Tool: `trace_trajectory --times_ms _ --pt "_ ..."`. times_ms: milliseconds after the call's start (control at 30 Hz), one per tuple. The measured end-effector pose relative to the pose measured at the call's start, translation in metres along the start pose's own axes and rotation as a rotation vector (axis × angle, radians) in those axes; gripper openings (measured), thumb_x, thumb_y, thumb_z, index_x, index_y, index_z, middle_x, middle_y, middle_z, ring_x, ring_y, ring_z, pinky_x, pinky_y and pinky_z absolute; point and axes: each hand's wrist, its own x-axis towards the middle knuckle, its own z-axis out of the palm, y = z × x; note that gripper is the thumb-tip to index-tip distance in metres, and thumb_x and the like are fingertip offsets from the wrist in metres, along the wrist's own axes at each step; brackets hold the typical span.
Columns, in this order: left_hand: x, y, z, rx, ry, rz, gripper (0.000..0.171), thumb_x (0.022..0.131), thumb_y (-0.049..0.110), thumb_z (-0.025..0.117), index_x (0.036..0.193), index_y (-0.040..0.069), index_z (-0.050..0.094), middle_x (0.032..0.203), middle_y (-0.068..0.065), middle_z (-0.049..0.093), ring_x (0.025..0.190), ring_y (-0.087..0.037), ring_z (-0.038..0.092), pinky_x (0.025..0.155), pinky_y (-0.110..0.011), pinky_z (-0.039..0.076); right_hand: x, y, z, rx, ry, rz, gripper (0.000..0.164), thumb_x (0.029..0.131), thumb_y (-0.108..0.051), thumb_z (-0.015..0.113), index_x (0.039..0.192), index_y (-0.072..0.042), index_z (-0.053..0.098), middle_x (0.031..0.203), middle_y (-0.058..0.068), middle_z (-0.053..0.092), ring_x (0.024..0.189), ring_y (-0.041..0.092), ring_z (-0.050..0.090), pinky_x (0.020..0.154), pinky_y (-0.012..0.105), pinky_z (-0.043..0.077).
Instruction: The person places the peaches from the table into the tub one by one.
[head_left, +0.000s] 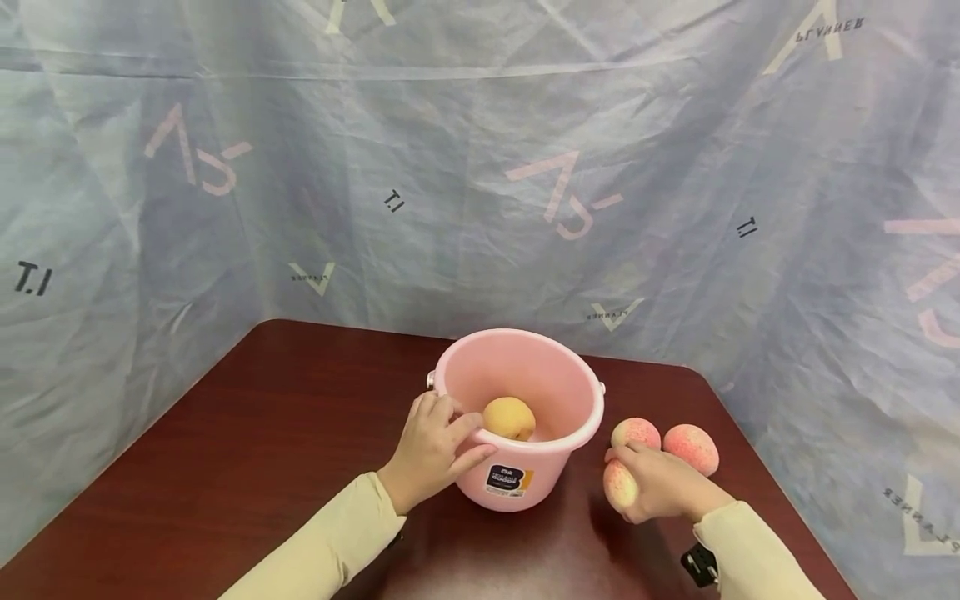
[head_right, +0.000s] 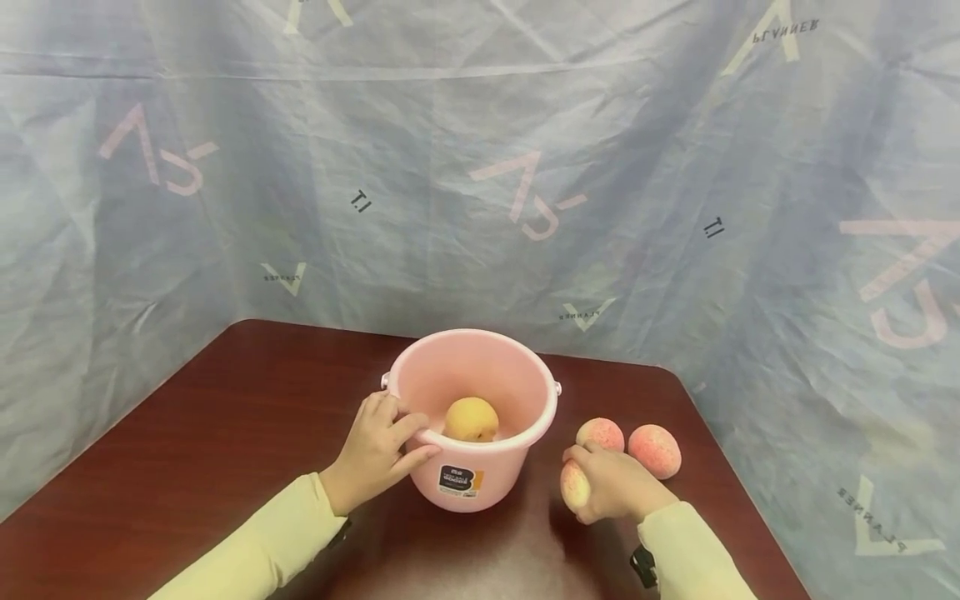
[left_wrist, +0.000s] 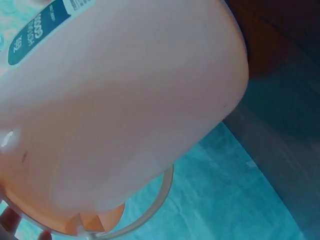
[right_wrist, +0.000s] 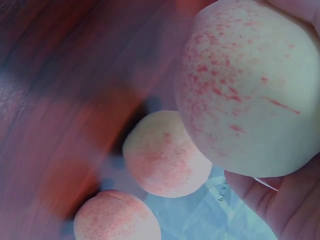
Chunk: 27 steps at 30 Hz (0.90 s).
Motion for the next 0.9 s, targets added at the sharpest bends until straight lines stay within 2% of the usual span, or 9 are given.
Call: trace_trajectory --times_ms 200,367,567,733,833,900 --pt "0.003 0.0 0.002 0.013 0.019 -0.012 0.053 0.098 0.053 0.036 0.087 0.01 0.064 0.081 -0.007 0.048 0.075 -0.025 0.045 0.072 -0.042 0.039 0.0 -0.001 -0.007 -0.026 0.05 -0.014 0.06 0.057 -0.025 0.079 0.111 -0.01 0.056 0.101 -0.001 0.056 0.077 0.008 0.054 0.06 0.03 0.048" --pt "0.004 0.0 0.002 0.021 0.026 -0.016 0.054 0.098 0.054 0.035 0.088 0.011 0.065 0.081 -0.006 0.049 0.076 -0.025 0.045 0.072 -0.042 0.039 -0.002 0.0 -0.011 -0.045 0.052 -0.01 0.06 0.056 -0.024 0.079 0.11 -0.009 0.057 0.1 0.0 0.055 0.078 0.011 0.055 0.064 0.032 0.048" --pt "0.002 0.001 0.002 0.025 0.037 -0.017 0.053 0.098 0.054 0.036 0.088 0.011 0.065 0.08 -0.006 0.048 0.074 -0.025 0.044 0.072 -0.042 0.039 -0.007 0.0 -0.016 -0.032 0.056 -0.017 0.059 0.058 -0.023 0.08 0.11 -0.009 0.057 0.102 0.001 0.054 0.082 0.011 0.054 0.068 0.032 0.049" --pt "0.0 0.001 0.005 0.028 0.061 0.0 0.053 0.098 0.053 0.037 0.088 0.01 0.065 0.079 -0.006 0.047 0.073 -0.024 0.043 0.071 -0.042 0.039 -0.01 0.0 -0.019 0.0 0.106 -0.032 0.058 0.058 -0.022 0.081 0.109 -0.01 0.057 0.102 0.001 0.052 0.081 0.009 0.053 0.066 0.029 0.049" --pt "-0.001 0.001 0.004 0.034 0.041 -0.006 0.053 0.099 0.053 0.036 0.087 0.01 0.065 0.079 -0.005 0.048 0.072 -0.024 0.043 0.071 -0.041 0.039 -0.01 0.0 -0.021 0.018 0.128 -0.043 0.059 0.058 -0.021 0.082 0.11 -0.011 0.058 0.104 0.001 0.052 0.08 0.008 0.053 0.065 0.028 0.048" --pt "-0.002 0.002 0.003 0.039 0.028 -0.008 0.053 0.099 0.052 0.035 0.087 0.011 0.065 0.078 -0.005 0.048 0.071 -0.024 0.043 0.07 -0.041 0.039 -0.008 0.001 -0.023 -0.016 0.128 -0.022 0.06 0.057 -0.024 0.082 0.111 -0.013 0.058 0.103 0.0 0.053 0.079 0.008 0.053 0.066 0.03 0.047"
